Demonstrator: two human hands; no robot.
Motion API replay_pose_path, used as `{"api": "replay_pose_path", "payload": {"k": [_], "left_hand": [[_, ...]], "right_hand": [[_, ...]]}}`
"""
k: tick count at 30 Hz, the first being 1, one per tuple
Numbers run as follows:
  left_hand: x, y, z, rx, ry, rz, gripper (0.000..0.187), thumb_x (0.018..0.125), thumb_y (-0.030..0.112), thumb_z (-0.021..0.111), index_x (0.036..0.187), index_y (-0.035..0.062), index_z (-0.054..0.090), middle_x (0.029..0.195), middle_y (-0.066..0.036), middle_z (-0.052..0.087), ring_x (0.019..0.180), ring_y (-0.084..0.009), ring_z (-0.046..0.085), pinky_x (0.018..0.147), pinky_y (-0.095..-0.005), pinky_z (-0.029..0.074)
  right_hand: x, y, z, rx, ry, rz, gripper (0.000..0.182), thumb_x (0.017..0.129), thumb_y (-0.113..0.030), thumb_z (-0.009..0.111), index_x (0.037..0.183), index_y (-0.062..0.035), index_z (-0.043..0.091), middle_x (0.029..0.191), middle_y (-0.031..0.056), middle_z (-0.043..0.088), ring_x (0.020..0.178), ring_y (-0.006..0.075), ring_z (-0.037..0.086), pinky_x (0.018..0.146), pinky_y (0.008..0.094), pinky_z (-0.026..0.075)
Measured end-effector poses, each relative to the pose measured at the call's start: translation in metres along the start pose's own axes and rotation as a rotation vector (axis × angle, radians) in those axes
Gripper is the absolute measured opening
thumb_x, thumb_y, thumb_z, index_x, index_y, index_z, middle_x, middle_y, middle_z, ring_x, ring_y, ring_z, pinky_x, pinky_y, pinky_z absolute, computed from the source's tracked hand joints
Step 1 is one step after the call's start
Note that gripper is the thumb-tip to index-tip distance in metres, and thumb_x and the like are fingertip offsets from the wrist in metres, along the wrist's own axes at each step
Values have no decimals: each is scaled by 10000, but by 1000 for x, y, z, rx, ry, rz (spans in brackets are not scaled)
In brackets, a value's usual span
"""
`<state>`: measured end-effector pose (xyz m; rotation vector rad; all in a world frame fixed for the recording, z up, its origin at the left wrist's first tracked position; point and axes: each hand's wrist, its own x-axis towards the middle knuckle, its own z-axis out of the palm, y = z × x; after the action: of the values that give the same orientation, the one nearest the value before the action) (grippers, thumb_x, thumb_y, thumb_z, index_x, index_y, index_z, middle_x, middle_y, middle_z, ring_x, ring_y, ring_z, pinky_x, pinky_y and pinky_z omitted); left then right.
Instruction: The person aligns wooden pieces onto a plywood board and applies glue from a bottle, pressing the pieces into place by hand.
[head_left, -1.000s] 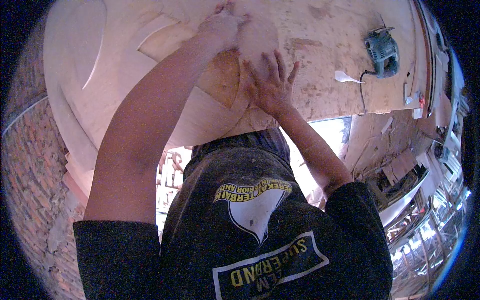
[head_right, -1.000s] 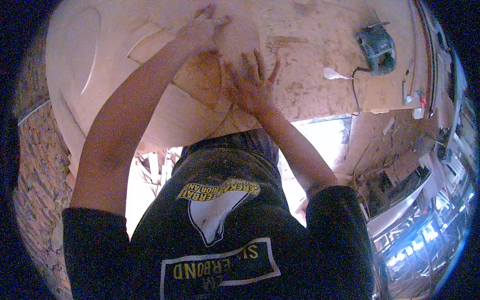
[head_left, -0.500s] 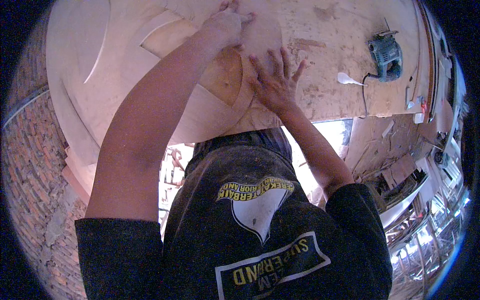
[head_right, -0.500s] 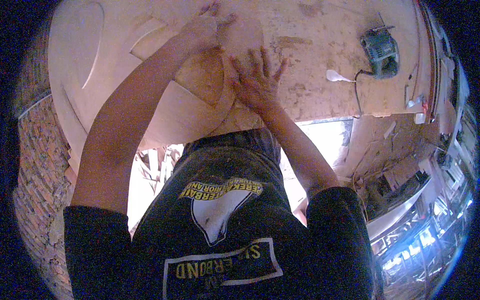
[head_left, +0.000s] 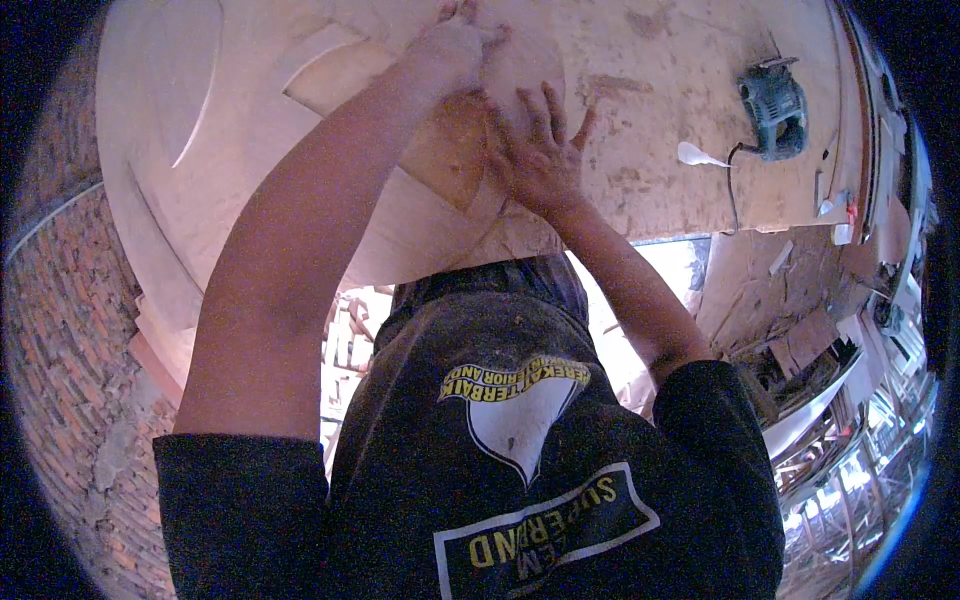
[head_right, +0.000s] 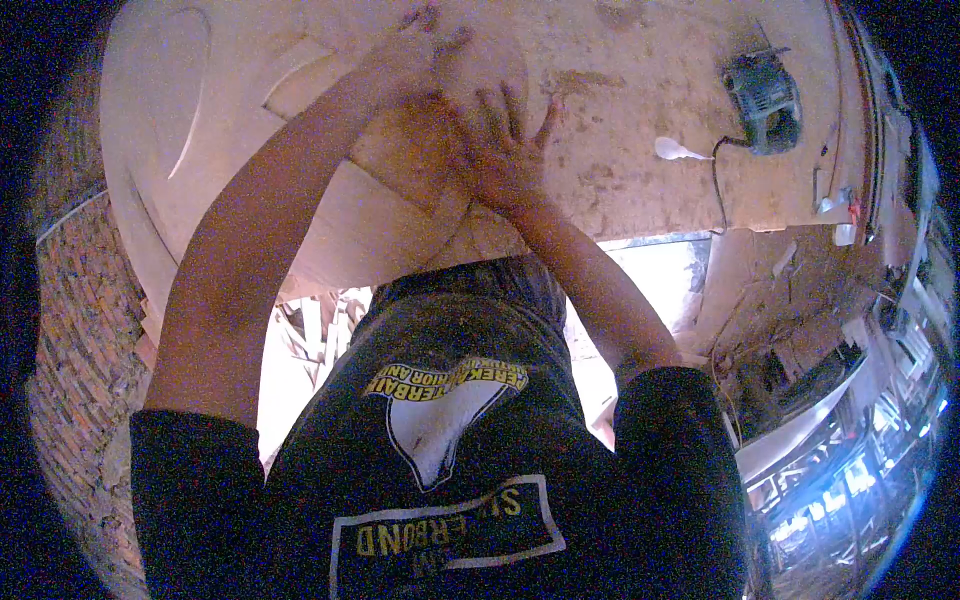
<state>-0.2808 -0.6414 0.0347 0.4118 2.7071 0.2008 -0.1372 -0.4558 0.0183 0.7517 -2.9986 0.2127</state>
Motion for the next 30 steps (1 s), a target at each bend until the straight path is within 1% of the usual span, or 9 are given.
{"api": "replay_pose_path", "payload": {"k": [2, 5, 9, 12, 15, 18, 20, 27, 30], "left_hand": [[-10, 5, -13, -22, -41, -13, 1068, 658, 261, 945, 1547, 483, 397, 1728, -153, 61, 1554, -420, 218, 1221, -497, 338], [-9, 4, -15, -40, -45, -24, 1091, 632, 271, 959, 1546, 480, 400, 1728, -153, 60, 1555, -409, 222, 1217, -498, 345], [12, -6, 7, 38, -11, 104, 1105, 622, 302, 963, 1556, 460, 393, 1726, -163, 69, 1556, -399, 227, 1205, -502, 361], [-7, 2, -12, -14, -81, 11, 1092, 639, 329, 952, 1569, 427, 388, 1710, -215, 97, 1550, -423, 231, 1219, -493, 336], [-2, -15, 9, 26, 35, 101, 705, 872, 341, 730, 1534, 327, 488, 1689, -278, 96, 1542, -442, 245, 1250, -438, 273], [29, -33, 32, 209, -7, 281, 1058, 724, 505, 844, 1614, 234, 340, 1540, -216, 490, 1526, -445, 275, 1263, -538, 226], [13, -22, 14, 227, -32, 241, 1054, 742, 493, 834, 1621, 218, 321, 1544, -200, 492, 1515, -463, 287, 1262, -541, 223], [14, -28, 16, 311, -91, 263, 1121, 760, 541, 815, 1654, 273, 194, 1547, -179, 498, 1500, -526, 262, 1263, -549, 198], [17, -34, 22, 355, 52, 325, 1134, 763, 543, 813, 1657, 298, 160, 1546, -178, 500, 1500, -533, 256, 1261, -552, 198]], "right_hand": [[-2, -4, -6, -60, -43, -60, 629, 942, -628, 552, 1514, -370, 512, 1613, 99, 368, 1555, 366, 194, 1134, 785, -103], [-9, 3, -5, 127, 66, 69, 629, 930, -631, 571, 1502, -372, 527, 1625, 95, 354, 1562, 350, 173, 1140, 783, -89], [-37, 4, -18, 12, -91, 34, 630, 928, -655, 568, 1499, -391, 525, 1626, 87, 342, 1570, 338, 127, 1147, 776, -80], [-52, 7, -20, 48, -66, 51, 645, 917, -673, 570, 1498, -395, 524, 1615, 82, 350, 1571, 335, 120, 1148, 775, -77], [-56, 7, -22, 40, -82, 102, 661, 913, -689, 559, 1503, -394, 516, 1609, 84, 363, 1567, 344, 146, 1148, 775, -84], [-52, -4, -24, 34, -105, 61, 661, 920, -683, 551, 1509, -387, 509, 1615, 84, 360, 1567, 350, 153, 1145, 777, -94], [-45, -11, -28, -9, -120, -15, 654, 927, -672, 549, 1510, -380, 507, 1619, 83, 354, 1569, 352, 151, 1143, 778, -99], [-41, 1, -18, 24, -55, 104, 645, 929, -650, 561, 1508, -372, 507, 1622, 86, 342, 1573, 350, 128, 1145, 781, -88], [-44, 4, -25, 0, -59, 167, 632, 932, -630, 572, 1497, -350, 524, 1602, 90, 359, 1573, 345, 131, 1148, 778, -84]]}}
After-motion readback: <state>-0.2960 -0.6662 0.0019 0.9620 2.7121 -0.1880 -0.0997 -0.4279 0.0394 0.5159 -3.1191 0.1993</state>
